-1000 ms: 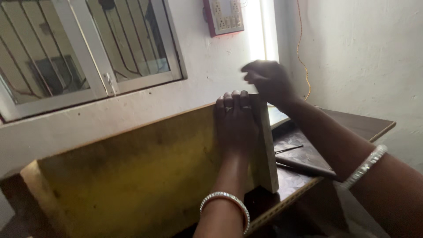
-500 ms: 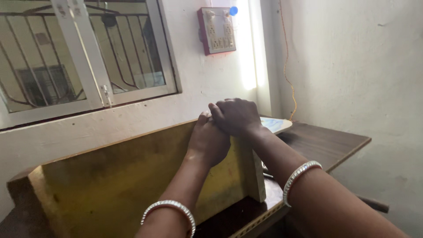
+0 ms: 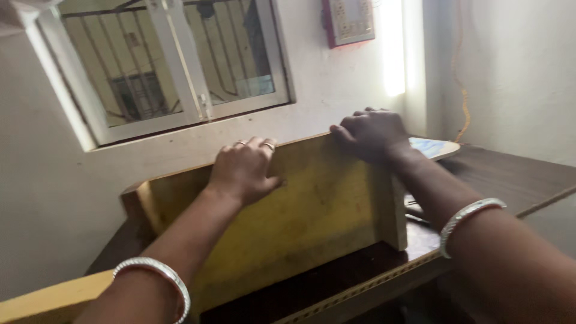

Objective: The person assembles a wooden box by aligning side panels and hammering nails into the frame. They repeatedly reposition the box and drive nails at multiple corners to secure the structure.

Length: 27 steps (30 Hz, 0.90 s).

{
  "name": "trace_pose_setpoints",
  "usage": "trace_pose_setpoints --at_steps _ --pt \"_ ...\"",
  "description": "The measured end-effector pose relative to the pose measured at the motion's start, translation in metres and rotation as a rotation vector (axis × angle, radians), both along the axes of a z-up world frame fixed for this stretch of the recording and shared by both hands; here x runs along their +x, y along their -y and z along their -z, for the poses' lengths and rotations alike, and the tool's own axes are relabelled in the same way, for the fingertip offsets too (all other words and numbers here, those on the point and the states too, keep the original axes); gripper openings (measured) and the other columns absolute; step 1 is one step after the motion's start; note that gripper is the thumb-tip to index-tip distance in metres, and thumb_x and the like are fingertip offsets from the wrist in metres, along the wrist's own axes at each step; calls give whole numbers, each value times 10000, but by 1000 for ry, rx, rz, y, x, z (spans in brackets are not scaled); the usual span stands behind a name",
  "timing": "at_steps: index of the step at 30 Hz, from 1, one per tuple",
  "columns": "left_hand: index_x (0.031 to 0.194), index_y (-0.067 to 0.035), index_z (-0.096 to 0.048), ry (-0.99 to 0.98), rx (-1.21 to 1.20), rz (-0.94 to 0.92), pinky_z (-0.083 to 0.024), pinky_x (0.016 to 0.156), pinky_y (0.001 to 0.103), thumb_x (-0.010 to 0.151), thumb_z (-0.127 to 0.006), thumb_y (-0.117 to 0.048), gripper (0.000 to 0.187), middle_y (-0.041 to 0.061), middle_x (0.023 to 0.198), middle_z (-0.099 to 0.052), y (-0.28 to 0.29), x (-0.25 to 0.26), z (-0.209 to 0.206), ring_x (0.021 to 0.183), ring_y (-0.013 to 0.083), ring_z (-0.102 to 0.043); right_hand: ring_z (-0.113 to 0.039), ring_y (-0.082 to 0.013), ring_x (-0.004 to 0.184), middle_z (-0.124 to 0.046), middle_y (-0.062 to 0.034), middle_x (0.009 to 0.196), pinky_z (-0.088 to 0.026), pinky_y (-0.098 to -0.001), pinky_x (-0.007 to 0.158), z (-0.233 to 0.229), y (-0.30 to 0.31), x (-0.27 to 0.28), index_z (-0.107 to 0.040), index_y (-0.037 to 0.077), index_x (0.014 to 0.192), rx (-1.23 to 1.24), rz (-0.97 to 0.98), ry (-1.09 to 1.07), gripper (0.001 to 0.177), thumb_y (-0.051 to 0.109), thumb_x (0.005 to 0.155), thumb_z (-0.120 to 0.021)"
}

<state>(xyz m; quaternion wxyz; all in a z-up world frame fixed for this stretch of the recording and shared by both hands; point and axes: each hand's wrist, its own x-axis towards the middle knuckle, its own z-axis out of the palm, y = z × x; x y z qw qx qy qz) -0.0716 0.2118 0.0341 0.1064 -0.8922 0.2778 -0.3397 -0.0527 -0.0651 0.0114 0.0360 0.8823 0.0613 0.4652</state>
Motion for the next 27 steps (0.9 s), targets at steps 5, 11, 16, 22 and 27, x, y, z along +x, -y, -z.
trace_pose_setpoints --at_steps 5,11,16,22,27 --pt "1544 -187 -306 -254 110 -254 -517 1005 407 646 -919 -533 1142 83 1329 -596 -36 -13 -21 1194 304 -605 -699 -259 1025 -739 -75 1047 -552 -434 895 -7 -5 -15 -740 197 1055 -93 63 -164 617 747 831 -573" --pt "1413 -143 -490 -203 -9 -197 -515 1030 381 619 -947 -489 980 76 1137 -686 -32 -31 -11 1119 244 -672 -651 -201 1133 -710 -33 1106 -494 -400 995 -18 -17 -44 -694 176 1088 -127 197 -310 866 847 547 -776" --pt "1343 -150 -563 -67 -96 -44 -524 972 395 631 -911 -272 802 89 1070 -678 -32 -39 -3 1082 263 -664 -671 -190 1065 -727 -18 1040 -463 -395 984 -20 -15 -68 -718 223 1034 22 119 -225 817 818 481 -810" --pt "1292 -163 -617 50 -162 62 -521 899 407 620 -850 -132 713 88 982 -674 -29 -38 7 1026 270 -665 -695 -159 1045 -741 19 1037 -428 -377 1069 -10 -9 -78 -708 228 1049 5 201 -182 817 837 511 -793" --pt "1293 -128 -633 58 -205 131 -509 906 421 609 -900 -189 737 107 983 -671 -35 -48 10 1023 284 -658 -660 -182 1101 -732 15 1039 -414 -406 1055 -14 -14 -87 -722 242 1014 41 170 -124 803 785 440 -863"
